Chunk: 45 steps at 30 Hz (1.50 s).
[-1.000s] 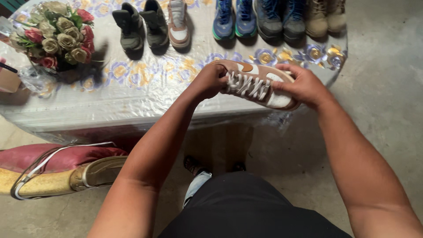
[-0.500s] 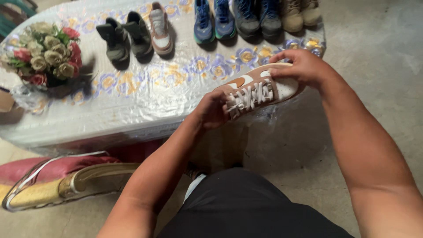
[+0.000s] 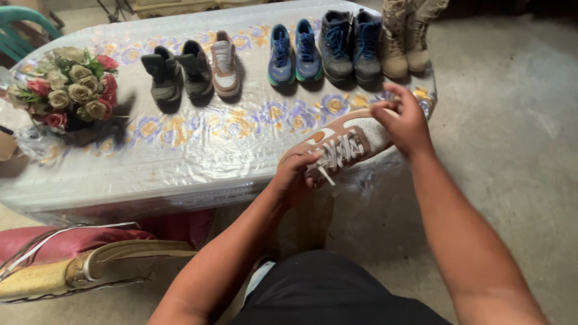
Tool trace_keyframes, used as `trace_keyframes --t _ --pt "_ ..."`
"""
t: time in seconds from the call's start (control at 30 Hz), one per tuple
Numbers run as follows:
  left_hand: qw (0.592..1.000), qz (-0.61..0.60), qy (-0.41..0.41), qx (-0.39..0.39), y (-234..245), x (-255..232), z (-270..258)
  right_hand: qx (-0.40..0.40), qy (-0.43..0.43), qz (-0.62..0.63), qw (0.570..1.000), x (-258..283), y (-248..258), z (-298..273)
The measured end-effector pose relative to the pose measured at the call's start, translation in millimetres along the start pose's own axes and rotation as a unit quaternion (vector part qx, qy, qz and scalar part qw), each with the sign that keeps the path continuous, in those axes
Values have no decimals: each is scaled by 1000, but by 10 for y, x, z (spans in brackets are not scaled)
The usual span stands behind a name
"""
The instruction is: The person unlaces a beige sneaker, then relaces it, and repeats the process on a blue sneaker. The shoes are handled one at a time on a table with other footwear nearby.
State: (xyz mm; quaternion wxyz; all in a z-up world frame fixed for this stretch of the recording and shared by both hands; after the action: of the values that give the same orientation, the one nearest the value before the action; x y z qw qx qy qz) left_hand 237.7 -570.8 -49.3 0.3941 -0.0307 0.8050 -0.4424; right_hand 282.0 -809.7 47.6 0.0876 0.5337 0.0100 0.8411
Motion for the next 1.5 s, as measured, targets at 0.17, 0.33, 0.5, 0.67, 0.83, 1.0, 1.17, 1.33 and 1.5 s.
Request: trace_keyframes --t 0.17,0.33,0.5,0.67,0.83,1.0,1.17,1.33,1.5 --pt "986 -118 -36 112 -274 -269 -161 -44 35 127 990 -85 -175 -278" --pt "987 -125 -51 85 -407 -419 -236 -62 19 -16 998 -93 -190 -188" --pt "981 -117 -113 107 -639 -495 -332 -74 -25 -30 996 -143 -180 -71" --pt "977 -149 -143 51 -516 -612 -296 -22 120 -88 989 426 -249 57" --pt "962 -113 -205 138 -601 -762 -310 51 236 -241 940 1195 -617 -61" --pt "973 -143 -174 44 -400 -664 -136 161 201 -163 952 1368 -1143 -86" --pt "972 -140 -165 88 -380 -619 -71 176 202 -110 957 1285 -1273 -52" --pt "959 -150 -230 74 -256 -828 -174 62 110 97 987 1053 -862 190" --pt "953 -186 -237 39 -274 -1013 -276 39 98 95 990 1022 -658 314"
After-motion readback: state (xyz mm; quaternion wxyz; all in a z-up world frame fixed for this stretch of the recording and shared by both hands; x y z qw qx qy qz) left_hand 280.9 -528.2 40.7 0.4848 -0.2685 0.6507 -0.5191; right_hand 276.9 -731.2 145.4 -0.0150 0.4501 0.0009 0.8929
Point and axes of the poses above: each hand's wrist, its own z-axis towards the middle knuckle, its own y-axis out of the back of the hand, x = y × z, the point moved 9 cm from there along z, towards the middle knuckle, and after that the axes turned 11 degrees about y, right-handed, at the moved point
